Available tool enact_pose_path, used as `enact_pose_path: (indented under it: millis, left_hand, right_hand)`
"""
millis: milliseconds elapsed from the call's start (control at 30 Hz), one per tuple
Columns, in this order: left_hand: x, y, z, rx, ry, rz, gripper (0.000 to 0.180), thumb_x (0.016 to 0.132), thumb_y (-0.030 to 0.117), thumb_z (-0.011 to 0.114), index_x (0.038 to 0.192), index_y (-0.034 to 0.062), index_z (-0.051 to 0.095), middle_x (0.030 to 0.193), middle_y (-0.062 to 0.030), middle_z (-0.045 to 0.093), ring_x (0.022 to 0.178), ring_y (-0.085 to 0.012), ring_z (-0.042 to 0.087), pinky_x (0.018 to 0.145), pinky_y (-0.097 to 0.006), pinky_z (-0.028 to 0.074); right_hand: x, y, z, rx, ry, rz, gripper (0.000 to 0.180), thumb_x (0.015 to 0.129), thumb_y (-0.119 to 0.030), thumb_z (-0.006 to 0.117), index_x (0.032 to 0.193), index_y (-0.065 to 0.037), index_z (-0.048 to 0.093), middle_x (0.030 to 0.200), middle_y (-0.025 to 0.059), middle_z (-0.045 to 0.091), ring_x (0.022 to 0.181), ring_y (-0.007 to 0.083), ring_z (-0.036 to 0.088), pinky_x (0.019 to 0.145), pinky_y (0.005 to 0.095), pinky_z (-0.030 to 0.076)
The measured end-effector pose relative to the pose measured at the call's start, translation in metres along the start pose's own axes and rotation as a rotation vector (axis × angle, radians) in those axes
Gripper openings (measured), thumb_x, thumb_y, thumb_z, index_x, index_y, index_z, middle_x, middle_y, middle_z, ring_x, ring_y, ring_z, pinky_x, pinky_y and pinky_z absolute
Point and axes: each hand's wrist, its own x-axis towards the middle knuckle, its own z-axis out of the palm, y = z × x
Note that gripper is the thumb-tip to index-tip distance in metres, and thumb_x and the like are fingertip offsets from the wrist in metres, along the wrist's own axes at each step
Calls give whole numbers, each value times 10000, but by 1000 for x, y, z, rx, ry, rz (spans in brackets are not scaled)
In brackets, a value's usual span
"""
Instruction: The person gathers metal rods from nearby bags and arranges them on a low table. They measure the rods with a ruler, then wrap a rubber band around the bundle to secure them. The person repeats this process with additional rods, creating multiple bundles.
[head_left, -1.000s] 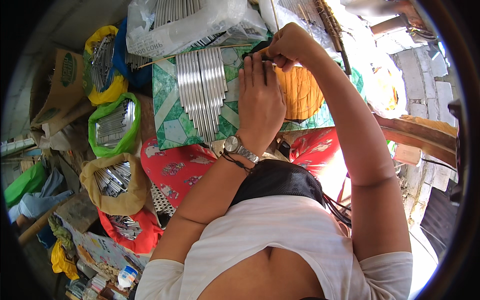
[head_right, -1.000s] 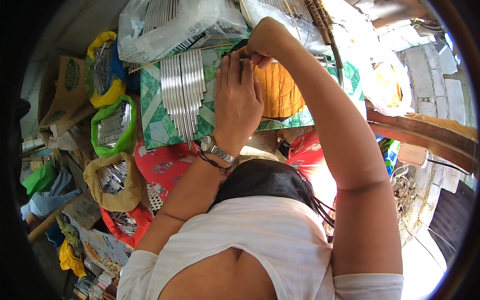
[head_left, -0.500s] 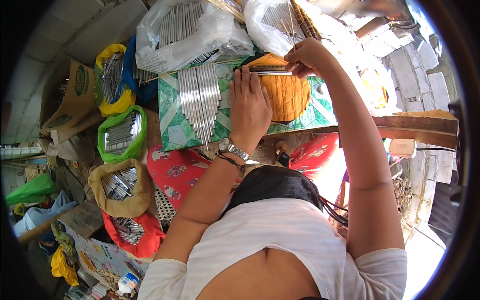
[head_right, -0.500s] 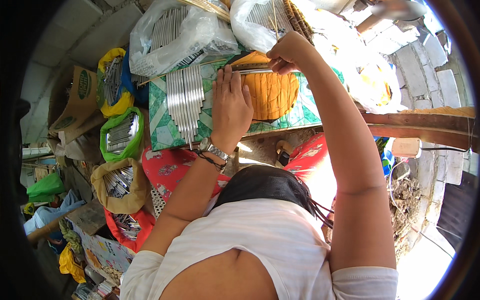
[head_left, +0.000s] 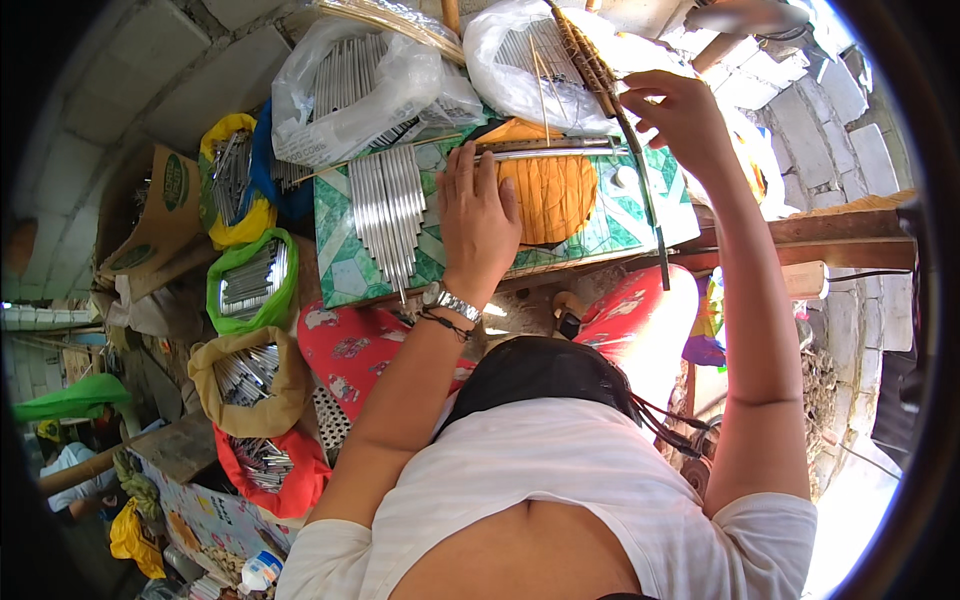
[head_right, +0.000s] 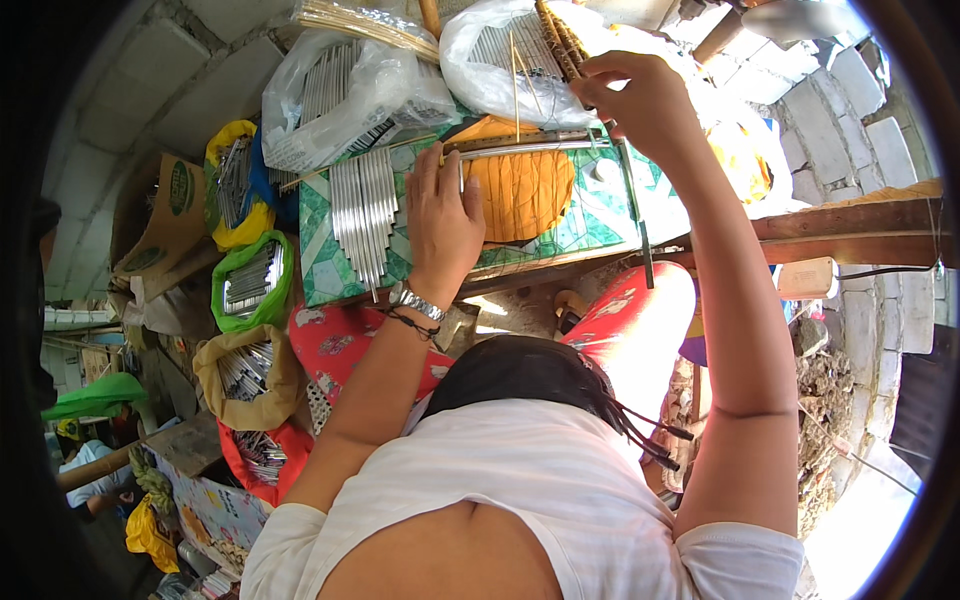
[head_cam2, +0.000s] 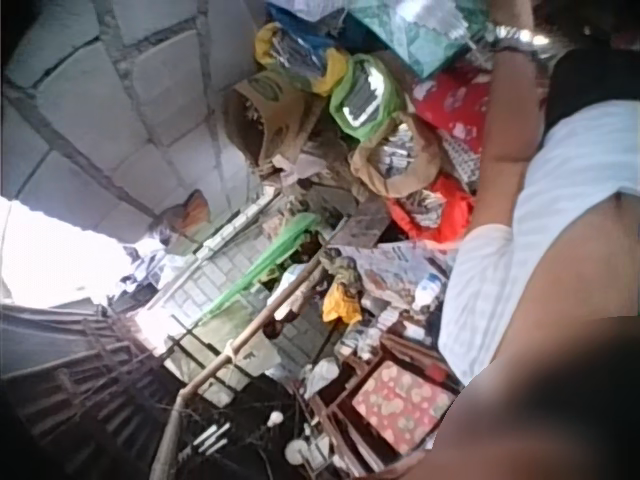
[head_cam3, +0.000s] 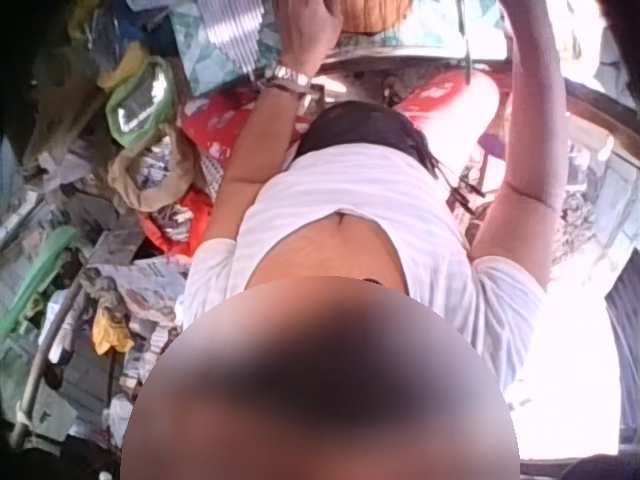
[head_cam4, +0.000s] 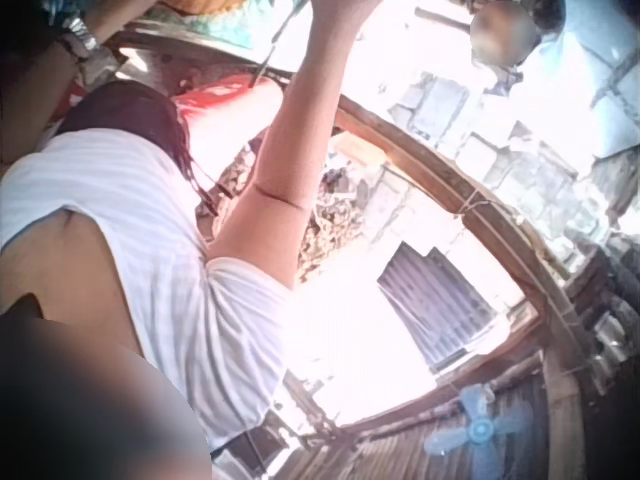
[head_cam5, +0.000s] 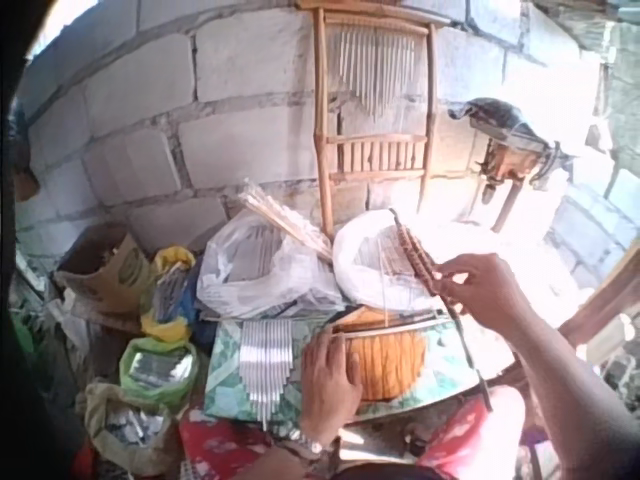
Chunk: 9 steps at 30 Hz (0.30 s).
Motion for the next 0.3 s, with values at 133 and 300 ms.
enact_pose_path:
  millis: [133,300]
  left_hand:
    - [4,6,-22,-67,104,64,314,967,196,580,1236,37,612,1323,-144,529,1300,-337,475,1123,-565,332]
    - [22,31,-98,-383,346,56,196,915,70,681,1107,55,720,1229,-123,598,1184,-274,551,993,-415,439]
  right_hand:
    - [-59,-20,-51,139,432,-344,215,917,-131,705,1079,5,738,916,64,740,669,96,650,578,215,496]
    - [-138,-51,-129,176,491,-655,417,857,-305,736,1160,-19,712,1074,149,712,897,234,636,733,408,491]
